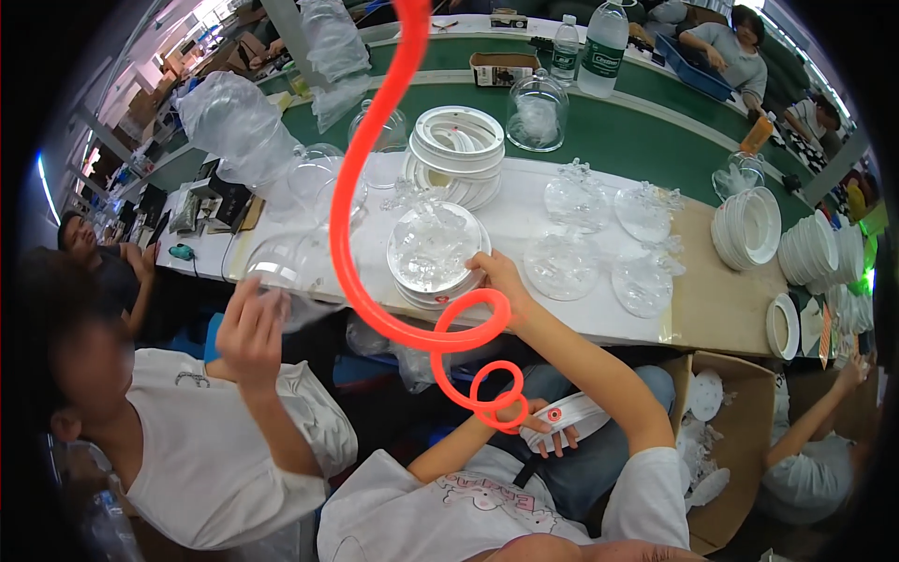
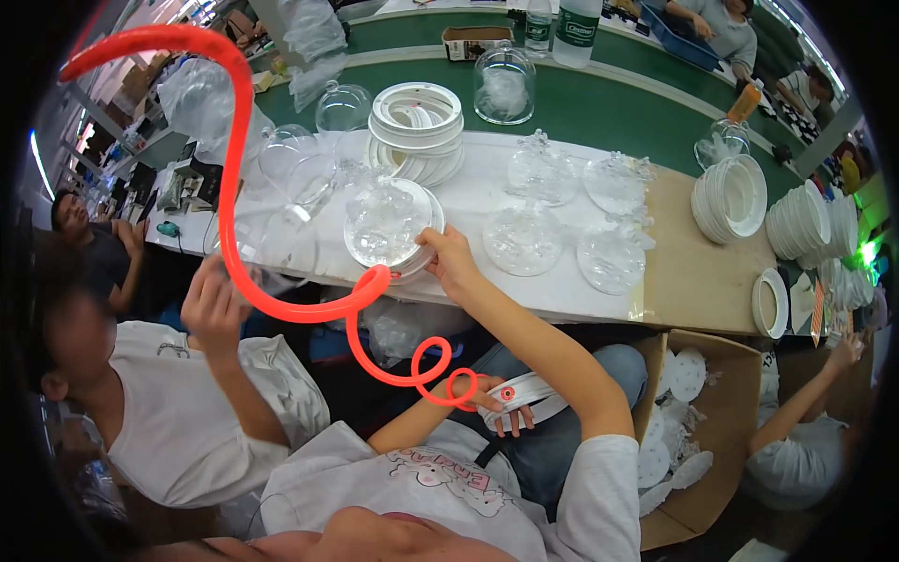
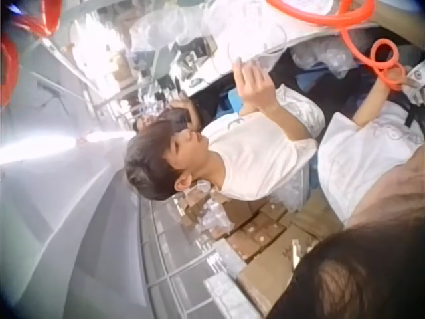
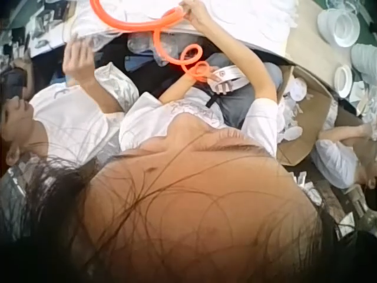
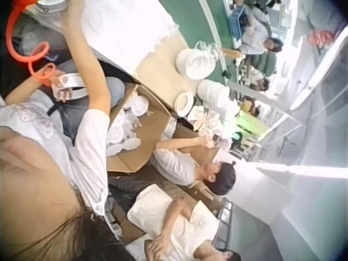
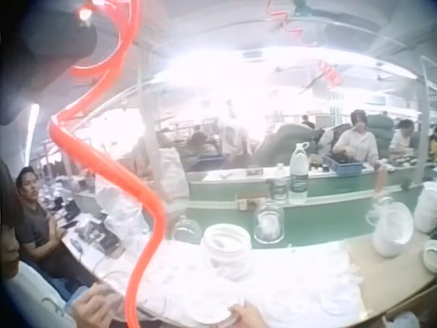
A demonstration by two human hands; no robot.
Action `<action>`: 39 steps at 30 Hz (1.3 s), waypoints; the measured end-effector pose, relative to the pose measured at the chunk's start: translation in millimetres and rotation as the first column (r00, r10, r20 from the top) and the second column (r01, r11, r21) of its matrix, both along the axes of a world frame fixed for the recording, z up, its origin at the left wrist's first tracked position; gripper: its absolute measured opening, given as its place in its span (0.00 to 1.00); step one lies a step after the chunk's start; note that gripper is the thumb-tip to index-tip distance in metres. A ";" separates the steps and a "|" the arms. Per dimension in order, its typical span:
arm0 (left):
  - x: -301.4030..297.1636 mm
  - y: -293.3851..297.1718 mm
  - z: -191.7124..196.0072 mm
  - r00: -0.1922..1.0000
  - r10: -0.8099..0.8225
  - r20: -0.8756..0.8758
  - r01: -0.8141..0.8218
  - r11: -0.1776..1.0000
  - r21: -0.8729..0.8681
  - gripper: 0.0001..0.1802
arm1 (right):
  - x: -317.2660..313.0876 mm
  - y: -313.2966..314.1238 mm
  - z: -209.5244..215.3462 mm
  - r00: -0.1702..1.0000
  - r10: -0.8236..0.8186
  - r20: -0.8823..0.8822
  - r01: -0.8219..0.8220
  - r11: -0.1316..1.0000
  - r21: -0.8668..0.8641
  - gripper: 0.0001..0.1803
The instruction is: Assembling and inspecting plastic covers and LED bases for lighting fixtures at a factory workbench.
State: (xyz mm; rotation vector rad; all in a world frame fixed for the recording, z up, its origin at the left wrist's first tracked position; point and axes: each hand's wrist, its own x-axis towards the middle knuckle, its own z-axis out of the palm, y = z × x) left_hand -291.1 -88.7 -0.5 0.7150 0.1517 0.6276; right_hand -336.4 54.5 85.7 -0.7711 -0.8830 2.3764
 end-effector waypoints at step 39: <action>38.2 85.2 42.7 0.940 0.292 0.178 -0.300 0.954 0.016 0.51 | 263.8 17.3 90.0 0.812 -0.316 0.491 -0.326 0.453 0.830 0.22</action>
